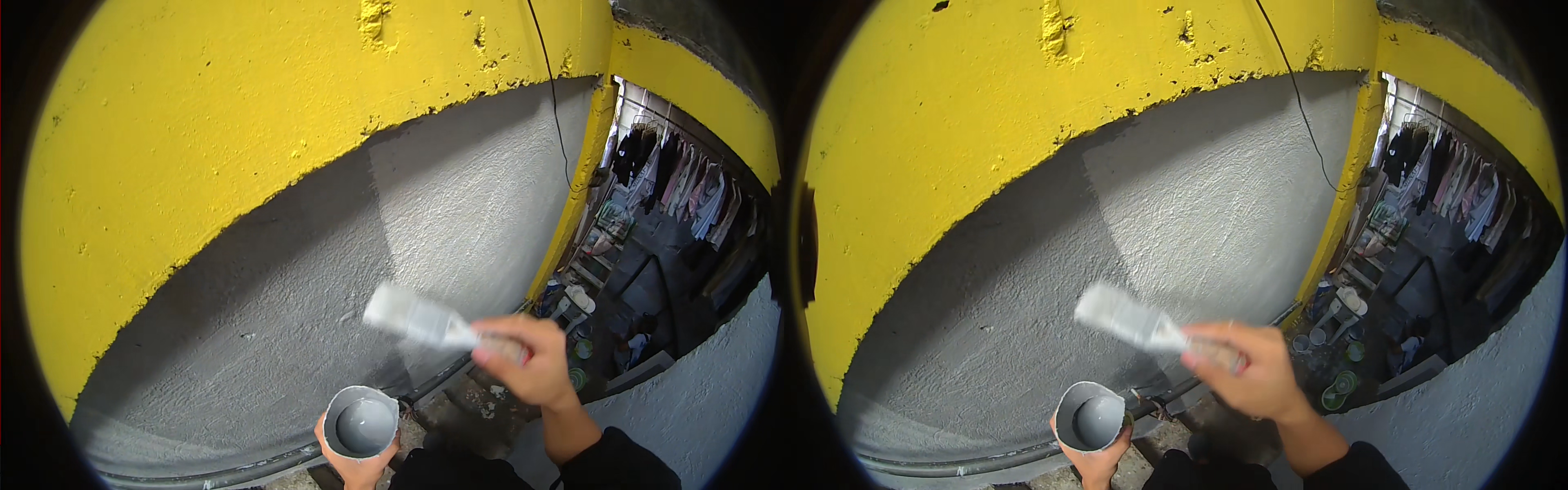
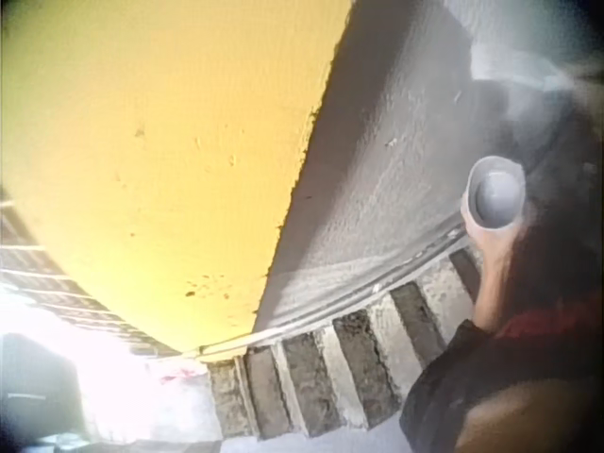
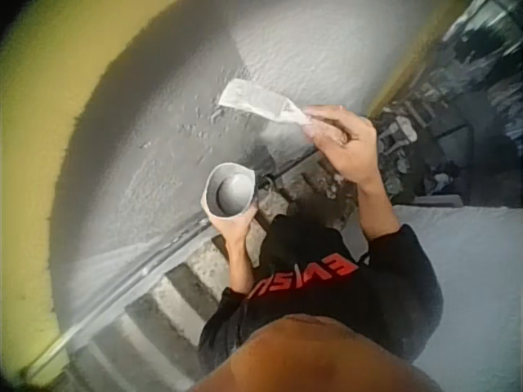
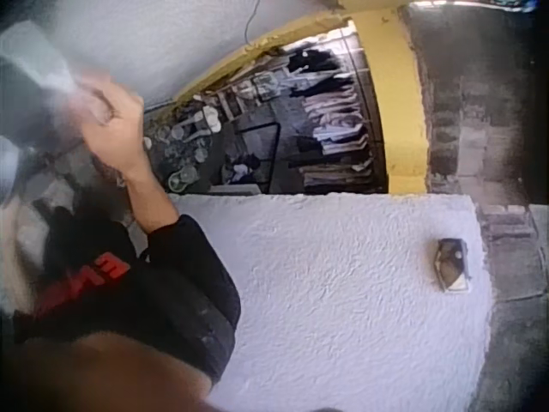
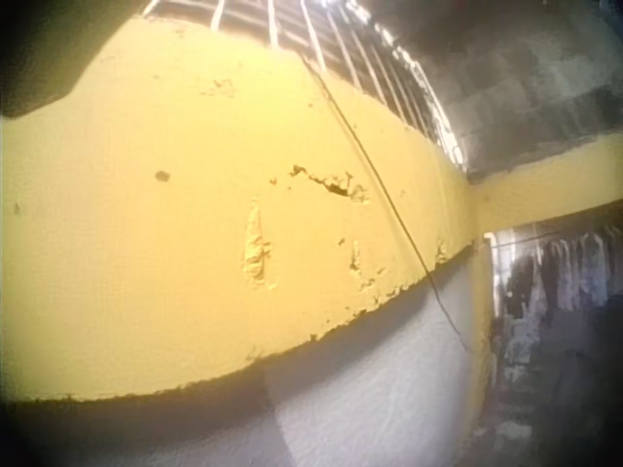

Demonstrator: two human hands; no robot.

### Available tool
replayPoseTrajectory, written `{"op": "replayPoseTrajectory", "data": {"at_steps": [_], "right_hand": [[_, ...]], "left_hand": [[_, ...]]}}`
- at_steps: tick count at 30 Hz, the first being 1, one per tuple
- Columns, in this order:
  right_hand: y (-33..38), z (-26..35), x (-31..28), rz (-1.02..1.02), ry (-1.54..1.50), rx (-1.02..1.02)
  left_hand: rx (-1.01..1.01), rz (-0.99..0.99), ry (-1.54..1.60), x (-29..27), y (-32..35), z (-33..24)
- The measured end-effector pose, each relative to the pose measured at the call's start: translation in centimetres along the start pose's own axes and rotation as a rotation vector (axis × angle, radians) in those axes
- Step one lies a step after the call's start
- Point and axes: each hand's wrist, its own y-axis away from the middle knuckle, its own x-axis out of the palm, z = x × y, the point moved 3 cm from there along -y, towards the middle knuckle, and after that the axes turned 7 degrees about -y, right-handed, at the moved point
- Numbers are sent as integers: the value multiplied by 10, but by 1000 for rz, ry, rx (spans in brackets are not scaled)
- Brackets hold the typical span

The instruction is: The person paints a textured wall with grey paint using a paintbrush and a small container. They repeatedly dip the brush into the container and apply the paint to the wall surface in a continuous motion.

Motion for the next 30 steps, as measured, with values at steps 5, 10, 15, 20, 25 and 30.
{"op": "replayPoseTrajectory", "data": {"at_steps": [5, 10, 15, 20, 25, 30], "right_hand": [[-58, -3, -3, -314, -21, -182], [-90, -2, 12, -357, 98, -284], [-66, -16, 15, -254, 242, -155], [-65, 20, -1, -365, 185, -233], [-90, 10, 14, -266, 267, -287], [-61, 10, 2, -165, 342, -90]], "left_hand": [[-47, -89, 19, -22, 4, -9], [-84, -76, -47, -33, 10, 1], [-90, -95, -74, -36, 12, 6], [-75, -71, -99, -34, 12, 8], [-66, -82, -118, -32, 17, 9], [-67, -83, -115, -30, 18, 7]]}}
